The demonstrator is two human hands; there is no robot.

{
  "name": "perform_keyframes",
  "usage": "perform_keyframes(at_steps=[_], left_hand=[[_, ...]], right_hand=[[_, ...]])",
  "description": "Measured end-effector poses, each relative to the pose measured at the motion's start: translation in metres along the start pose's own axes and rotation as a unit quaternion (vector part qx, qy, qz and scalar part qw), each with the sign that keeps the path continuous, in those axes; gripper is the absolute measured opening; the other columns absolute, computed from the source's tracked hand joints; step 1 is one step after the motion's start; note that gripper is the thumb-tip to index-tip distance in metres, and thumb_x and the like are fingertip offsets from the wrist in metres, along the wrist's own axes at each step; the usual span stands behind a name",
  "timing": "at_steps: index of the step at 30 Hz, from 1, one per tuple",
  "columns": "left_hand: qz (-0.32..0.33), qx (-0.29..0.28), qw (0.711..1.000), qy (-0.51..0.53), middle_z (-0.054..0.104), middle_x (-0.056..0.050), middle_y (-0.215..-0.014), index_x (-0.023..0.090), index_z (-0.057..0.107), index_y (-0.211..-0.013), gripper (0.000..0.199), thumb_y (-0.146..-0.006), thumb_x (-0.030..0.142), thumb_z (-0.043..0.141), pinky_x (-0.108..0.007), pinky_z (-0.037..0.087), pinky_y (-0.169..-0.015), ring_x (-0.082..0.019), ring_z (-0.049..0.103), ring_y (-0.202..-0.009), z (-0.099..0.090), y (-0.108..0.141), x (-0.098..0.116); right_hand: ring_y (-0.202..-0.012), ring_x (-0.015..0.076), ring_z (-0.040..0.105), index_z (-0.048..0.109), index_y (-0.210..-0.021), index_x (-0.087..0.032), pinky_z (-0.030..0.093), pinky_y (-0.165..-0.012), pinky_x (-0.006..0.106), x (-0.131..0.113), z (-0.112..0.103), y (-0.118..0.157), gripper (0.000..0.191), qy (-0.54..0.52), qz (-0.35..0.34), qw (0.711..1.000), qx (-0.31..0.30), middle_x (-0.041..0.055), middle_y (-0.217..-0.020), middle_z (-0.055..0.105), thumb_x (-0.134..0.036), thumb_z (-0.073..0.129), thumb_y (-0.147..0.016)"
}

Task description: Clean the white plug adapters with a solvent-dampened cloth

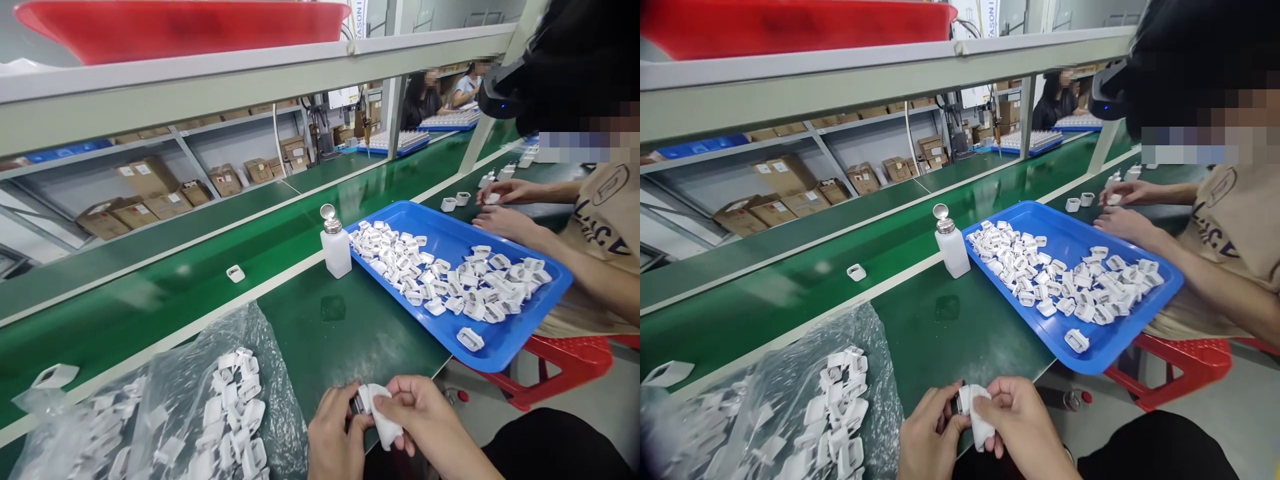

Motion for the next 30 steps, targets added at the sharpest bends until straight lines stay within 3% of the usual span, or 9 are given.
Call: perform_keyframes(at_steps=[7,14,18,22,27,30], left_hand=[[-0.016,-0.012,1.0,0.003,0.067,-0.001,-0.076,0.022,0.078,-0.107,0.038,-0.076,0.007,0.061,-0.03,0.056,-0.068,-0.018,0.06,-0.064,0.003,0.001,-0.004],[-0.037,-0.025,0.999,0.004,0.068,0.0,-0.079,0.024,0.077,-0.107,0.043,-0.073,0.002,0.062,-0.03,0.056,-0.072,-0.018,0.06,-0.066,0.005,0.001,-0.004],[-0.035,-0.014,0.999,0.005,0.068,0.0,-0.078,0.024,0.078,-0.105,0.041,-0.073,0.004,0.063,-0.029,0.056,-0.07,-0.017,0.06,-0.065,0.003,0.001,-0.002],[-0.036,-0.014,0.999,0.011,0.068,0.0,-0.079,0.025,0.077,-0.105,0.04,-0.074,0.005,0.062,-0.029,0.055,-0.07,-0.018,0.06,-0.066,0.002,0.0,0.0],[-0.041,-0.012,0.999,0.015,0.066,-0.001,-0.078,0.024,0.078,-0.104,0.042,-0.073,0.004,0.058,-0.029,0.055,-0.068,-0.017,0.058,-0.064,0.0,-0.001,0.002],[-0.041,-0.011,0.999,0.021,0.066,-0.001,-0.078,0.024,0.078,-0.104,0.042,-0.073,0.004,0.058,-0.029,0.055,-0.068,-0.017,0.058,-0.063,0.0,-0.001,0.002]], right_hand=[[-0.043,0.0098,0.056,0.068,-0.08,-0.014,0.034,-0.038,0.019,-0.005,0.0,-0.003,0.03,0.066,0.009,0.997,-0.025,0.0014,-0.063,0.065,-0.043,0.068,-0.08],[-0.058,0.0122,0.057,0.07,-0.095,-0.019,0.04,-0.045,0.019,-0.011,-0.018,0.008,0.03,0.046,0.062,0.997,0.024,-0.001,-0.07,0.065,-0.044,0.07,-0.078],[-0.05,0.0103,0.047,0.066,-0.078,-0.017,0.037,-0.042,0.02,-0.022,-0.003,0.003,0.027,0.111,0.005,0.993,-0.028,-0.0041,-0.057,0.053,-0.044,0.066,-0.083],[-0.053,0.0114,0.047,0.065,-0.079,-0.017,0.039,-0.042,0.02,-0.023,0.002,0.001,0.031,0.167,-0.015,0.984,-0.062,-0.0049,-0.058,0.049,-0.048,0.068,-0.083],[-0.062,0.0121,0.055,0.069,-0.098,-0.018,0.041,-0.051,0.02,-0.02,-0.006,0.004,0.042,0.086,-0.002,0.994,-0.06,0.0001,-0.076,0.065,-0.055,0.073,-0.08],[-0.063,0.0145,0.058,0.069,-0.095,-0.018,0.043,-0.05,0.021,-0.021,-0.008,0.002,0.035,0.139,-0.015,0.989,-0.055,0.0002,-0.074,0.064,-0.052,0.068,-0.084]])
Point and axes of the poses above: each hand's wrist, its own y-axis away from the middle knuckle, its own z-axis out of the palm, x = y × z, the point moved 10 cm from there along -y, towards the middle knuckle
